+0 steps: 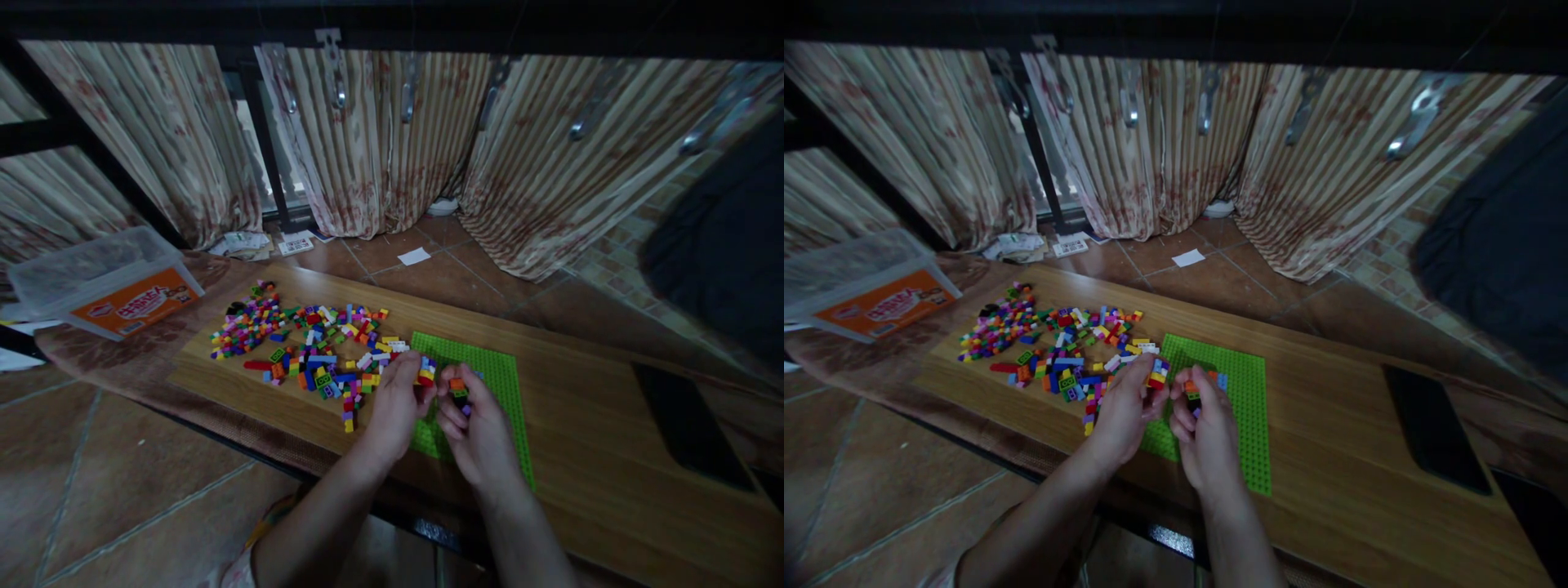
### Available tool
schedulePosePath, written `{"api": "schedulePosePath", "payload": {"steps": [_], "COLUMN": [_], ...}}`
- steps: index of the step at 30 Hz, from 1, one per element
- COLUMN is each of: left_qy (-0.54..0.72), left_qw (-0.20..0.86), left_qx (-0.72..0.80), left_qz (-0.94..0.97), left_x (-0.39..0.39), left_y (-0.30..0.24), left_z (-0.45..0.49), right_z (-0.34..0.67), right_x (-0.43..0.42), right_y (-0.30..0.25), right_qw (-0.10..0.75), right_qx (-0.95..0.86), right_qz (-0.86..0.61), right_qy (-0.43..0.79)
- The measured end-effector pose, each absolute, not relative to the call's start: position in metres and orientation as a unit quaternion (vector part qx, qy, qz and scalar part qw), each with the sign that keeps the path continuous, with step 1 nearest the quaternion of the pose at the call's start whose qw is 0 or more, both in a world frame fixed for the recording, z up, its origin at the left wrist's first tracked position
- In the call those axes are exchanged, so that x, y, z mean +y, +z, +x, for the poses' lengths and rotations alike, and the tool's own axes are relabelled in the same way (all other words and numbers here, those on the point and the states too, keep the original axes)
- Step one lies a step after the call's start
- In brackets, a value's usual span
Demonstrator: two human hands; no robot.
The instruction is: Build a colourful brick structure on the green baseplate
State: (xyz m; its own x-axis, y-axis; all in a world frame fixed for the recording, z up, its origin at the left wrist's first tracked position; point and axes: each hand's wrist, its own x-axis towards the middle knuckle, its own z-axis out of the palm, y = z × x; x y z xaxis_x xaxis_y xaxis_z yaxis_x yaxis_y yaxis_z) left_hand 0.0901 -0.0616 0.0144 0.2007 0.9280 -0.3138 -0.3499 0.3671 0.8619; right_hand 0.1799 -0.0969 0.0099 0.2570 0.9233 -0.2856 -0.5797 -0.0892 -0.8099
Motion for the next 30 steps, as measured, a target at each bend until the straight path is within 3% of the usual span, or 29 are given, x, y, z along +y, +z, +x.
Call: {"api": "schedulePosePath", "payload": {"steps": [4, 8, 20, 30], "left_qy": [0.449, 0.425, 0.397, 0.429], "left_qw": [0.562, 0.463, 0.509, 0.463], "left_qx": [0.462, 0.456, 0.446, 0.475], "left_qz": [0.519, 0.63, 0.62, 0.613], "left_x": [-0.064, -0.072, -0.074, -0.076], "left_y": [0.016, 0.015, 0.008, 0.005], "left_z": [0.087, 0.09, 0.098, 0.103], "right_z": [0.174, 0.172, 0.173, 0.172], "right_x": [-0.096, -0.095, -0.096, -0.098], "right_y": [0.006, 0.002, 0.002, 0.001], "right_qw": [0.646, 0.626, 0.595, 0.549], "right_qx": [-0.214, -0.345, -0.415, -0.432], "right_qz": [-0.527, -0.612, -0.655, -0.69], "right_qy": [0.509, 0.339, 0.211, 0.19]}}
